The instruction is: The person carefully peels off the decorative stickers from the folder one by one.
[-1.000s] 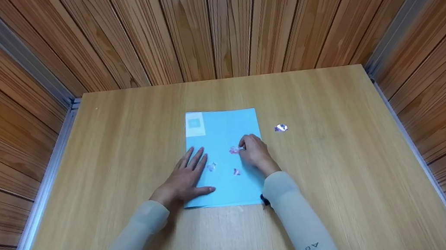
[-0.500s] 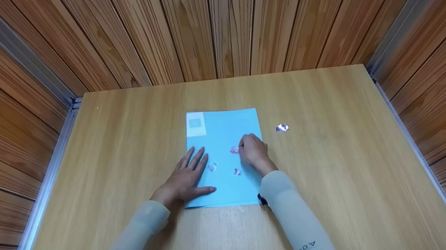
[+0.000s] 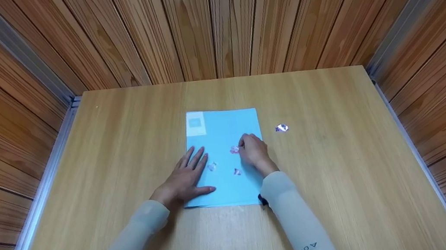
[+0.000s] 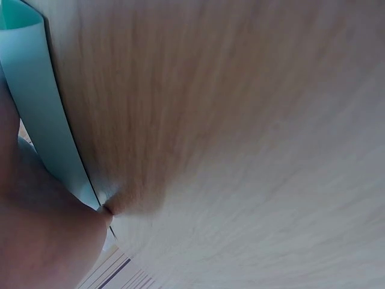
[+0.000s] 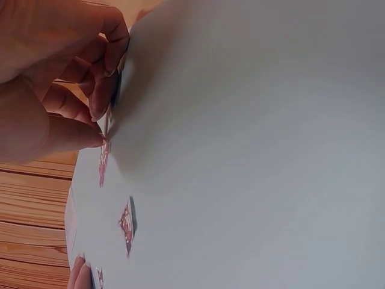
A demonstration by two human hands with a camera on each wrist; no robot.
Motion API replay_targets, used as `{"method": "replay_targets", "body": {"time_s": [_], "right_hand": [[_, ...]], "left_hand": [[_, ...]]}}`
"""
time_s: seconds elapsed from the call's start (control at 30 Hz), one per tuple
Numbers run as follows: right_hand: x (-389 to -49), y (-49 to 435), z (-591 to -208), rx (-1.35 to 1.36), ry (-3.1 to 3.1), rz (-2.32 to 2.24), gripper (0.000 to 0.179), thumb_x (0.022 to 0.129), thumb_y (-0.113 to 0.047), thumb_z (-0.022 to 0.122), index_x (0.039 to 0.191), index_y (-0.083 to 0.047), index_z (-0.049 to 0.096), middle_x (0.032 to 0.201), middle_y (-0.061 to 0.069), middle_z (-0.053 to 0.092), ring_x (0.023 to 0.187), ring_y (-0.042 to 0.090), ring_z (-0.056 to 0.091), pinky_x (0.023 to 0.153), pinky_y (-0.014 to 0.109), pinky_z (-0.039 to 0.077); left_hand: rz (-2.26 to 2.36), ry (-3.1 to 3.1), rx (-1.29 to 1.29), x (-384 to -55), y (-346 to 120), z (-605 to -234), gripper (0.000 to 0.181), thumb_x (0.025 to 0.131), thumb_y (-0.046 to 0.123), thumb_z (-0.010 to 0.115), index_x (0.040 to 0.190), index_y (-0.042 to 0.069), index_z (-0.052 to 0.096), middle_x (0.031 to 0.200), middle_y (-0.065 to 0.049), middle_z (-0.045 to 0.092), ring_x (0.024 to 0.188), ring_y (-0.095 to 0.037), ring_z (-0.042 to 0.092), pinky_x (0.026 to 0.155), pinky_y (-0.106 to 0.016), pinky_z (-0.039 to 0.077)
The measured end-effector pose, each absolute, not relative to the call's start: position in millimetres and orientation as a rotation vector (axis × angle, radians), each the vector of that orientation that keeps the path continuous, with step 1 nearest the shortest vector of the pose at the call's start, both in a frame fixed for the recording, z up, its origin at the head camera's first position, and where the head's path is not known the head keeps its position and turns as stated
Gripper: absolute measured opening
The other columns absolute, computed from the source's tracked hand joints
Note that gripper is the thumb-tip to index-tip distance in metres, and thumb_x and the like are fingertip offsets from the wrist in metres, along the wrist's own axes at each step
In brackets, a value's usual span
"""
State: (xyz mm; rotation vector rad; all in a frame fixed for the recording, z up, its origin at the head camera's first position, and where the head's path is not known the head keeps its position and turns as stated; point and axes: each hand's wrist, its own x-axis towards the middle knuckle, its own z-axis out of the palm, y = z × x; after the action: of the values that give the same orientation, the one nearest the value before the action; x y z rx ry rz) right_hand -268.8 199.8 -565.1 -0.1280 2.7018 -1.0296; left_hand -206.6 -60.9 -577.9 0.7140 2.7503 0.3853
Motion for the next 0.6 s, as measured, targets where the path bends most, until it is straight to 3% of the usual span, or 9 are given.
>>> {"method": "replay_targets", "body": {"time_s": [0.6], "right_hand": [[-268.8,204.0,-569.4,-0.187,2.708,-1.078,0.012,0.103,-0.011,0.056,0.11,-0.004,0.063,0.108,0.014,0.062,0.099,0.029,0.057,0.086,0.043,0.052]], "left_hand": [[0.368,2.748,0.702,-207.2,-60.7,-579.0,0.103,0.091,0.072,0.057,0.166,0.02,0.011,0.174,-0.002,-0.001,0.158,-0.031,-0.009,0.126,-0.053,0.006]]}}
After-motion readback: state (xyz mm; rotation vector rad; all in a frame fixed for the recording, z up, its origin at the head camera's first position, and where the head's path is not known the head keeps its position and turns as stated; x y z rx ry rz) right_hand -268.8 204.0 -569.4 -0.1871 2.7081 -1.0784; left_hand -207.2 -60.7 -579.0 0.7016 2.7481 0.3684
